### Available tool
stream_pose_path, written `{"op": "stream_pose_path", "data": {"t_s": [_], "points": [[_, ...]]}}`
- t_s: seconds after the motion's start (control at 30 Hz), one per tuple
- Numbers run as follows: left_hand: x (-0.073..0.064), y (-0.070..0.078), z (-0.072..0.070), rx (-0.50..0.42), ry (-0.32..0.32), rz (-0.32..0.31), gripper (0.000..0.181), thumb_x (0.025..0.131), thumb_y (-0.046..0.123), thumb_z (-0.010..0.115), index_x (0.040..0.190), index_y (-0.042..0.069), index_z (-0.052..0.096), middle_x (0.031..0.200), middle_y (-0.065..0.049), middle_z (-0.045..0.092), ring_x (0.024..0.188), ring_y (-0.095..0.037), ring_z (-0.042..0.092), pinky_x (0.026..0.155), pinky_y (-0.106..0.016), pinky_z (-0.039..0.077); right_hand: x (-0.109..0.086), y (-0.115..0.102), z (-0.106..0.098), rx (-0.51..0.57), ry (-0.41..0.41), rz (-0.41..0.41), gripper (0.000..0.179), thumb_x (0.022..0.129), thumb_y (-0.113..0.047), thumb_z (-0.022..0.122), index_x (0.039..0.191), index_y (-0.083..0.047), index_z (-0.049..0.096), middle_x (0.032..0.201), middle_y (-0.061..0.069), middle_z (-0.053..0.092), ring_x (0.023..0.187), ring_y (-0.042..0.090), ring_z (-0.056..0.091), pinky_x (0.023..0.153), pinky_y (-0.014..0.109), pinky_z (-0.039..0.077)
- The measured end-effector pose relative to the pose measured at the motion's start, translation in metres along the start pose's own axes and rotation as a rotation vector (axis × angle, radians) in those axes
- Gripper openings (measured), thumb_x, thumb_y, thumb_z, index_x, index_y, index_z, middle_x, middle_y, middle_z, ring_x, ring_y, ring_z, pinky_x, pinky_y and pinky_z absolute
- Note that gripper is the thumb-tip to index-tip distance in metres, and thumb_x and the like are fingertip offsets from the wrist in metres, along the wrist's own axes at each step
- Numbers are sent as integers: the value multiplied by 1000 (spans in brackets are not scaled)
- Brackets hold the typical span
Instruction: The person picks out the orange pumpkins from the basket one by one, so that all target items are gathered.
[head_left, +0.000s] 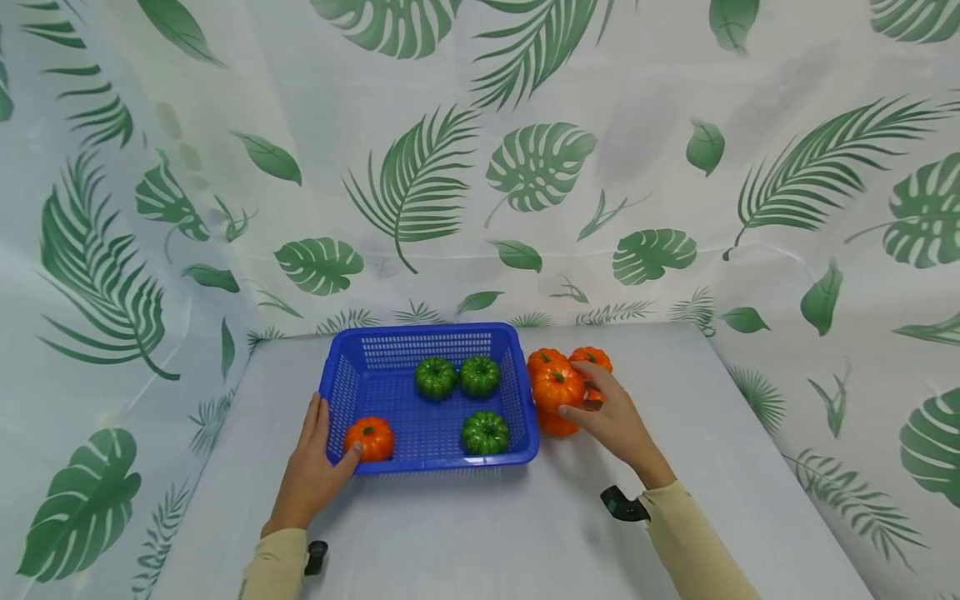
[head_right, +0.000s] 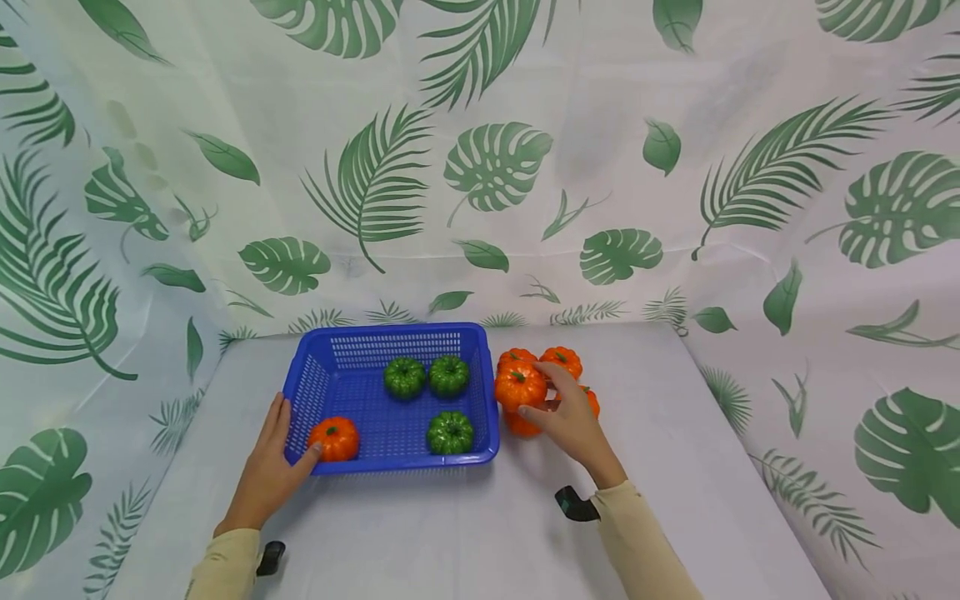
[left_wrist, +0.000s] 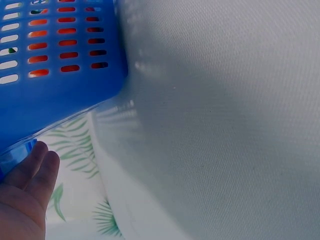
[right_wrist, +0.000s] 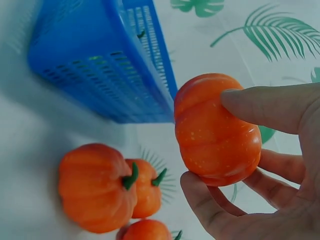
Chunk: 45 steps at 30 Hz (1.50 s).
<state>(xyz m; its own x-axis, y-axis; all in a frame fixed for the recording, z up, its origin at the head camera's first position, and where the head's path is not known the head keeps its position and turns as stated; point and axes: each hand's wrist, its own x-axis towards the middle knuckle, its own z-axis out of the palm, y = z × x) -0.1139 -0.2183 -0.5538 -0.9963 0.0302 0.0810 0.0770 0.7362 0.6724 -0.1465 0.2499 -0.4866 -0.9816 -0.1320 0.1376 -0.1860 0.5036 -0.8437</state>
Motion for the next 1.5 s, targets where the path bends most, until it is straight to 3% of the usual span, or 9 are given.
{"op": "stream_pose_path", "data": {"t_s": [0.23, 0.4, 0.57, 0.8, 0.97, 1.33, 1.5], "points": [[0, 0, 0, -6, -2, 5, 99, 103, 41, 66, 170, -2, 8, 179, -16, 0, 159, -49, 18, 122, -64, 25, -20, 13, -6, -28, -2, 40, 71, 94, -10, 82, 155, -1, 48, 153, 20, 50, 136, 43, 51, 108, 64, 49], [1, -2, 0, -9, -2, 10, 99, 103, 41, 66, 170, -2, 7, 180, -14, -1, 159, -49, 17, 122, -65, 24, -41, 25, -3, -25, -15, 97, 70, 92, -9, 82, 154, 0, 49, 154, 22, 49, 133, 44, 54, 105, 59, 53], [0, -5, 0, -1, 5, 14, 99, 103, 41, 67, 170, -2, 8, 179, -16, -1, 159, -49, 17, 122, -66, 24, -57, 38, 7, 0, -53, 142, 70, 91, -5, 82, 152, 2, 48, 156, 22, 48, 134, 45, 55, 102, 50, 57], [0, -6, 1, 0, 11, 13, 99, 103, 40, 67, 170, -2, 8, 180, -14, -2, 159, -49, 19, 121, -66, 25, -68, 52, 28, -2, -91, 228, 73, 88, -1, 79, 153, 5, 45, 159, 26, 42, 135, 46, 52, 108, 58, 51], [0, -4, 1, -5, 15, 13, 99, 102, 41, 66, 170, -2, 8, 180, -15, 0, 157, -50, 21, 121, -66, 27, -72, 59, 40, -11, -75, 269, 73, 86, 2, 79, 151, 5, 46, 156, 26, 46, 133, 44, 54, 109, 58, 50], [-1, -6, 1, -1, 13, 6, 99, 103, 40, 66, 170, -2, 8, 179, -16, 0, 158, -51, 20, 121, -66, 27, -73, 60, 45, -78, -58, 206, 82, 82, 3, 80, 154, 5, 43, 157, 28, 44, 138, 47, 49, 112, 63, 45], [0, -4, 2, 1, 4, -10, 99, 102, 40, 66, 170, -1, 7, 180, -15, -1, 158, -50, 20, 120, -65, 28, -71, 54, 38, -99, -4, 138, 78, 89, -6, 81, 156, 4, 42, 159, 28, 42, 141, 51, 44, 112, 70, 41]]}}
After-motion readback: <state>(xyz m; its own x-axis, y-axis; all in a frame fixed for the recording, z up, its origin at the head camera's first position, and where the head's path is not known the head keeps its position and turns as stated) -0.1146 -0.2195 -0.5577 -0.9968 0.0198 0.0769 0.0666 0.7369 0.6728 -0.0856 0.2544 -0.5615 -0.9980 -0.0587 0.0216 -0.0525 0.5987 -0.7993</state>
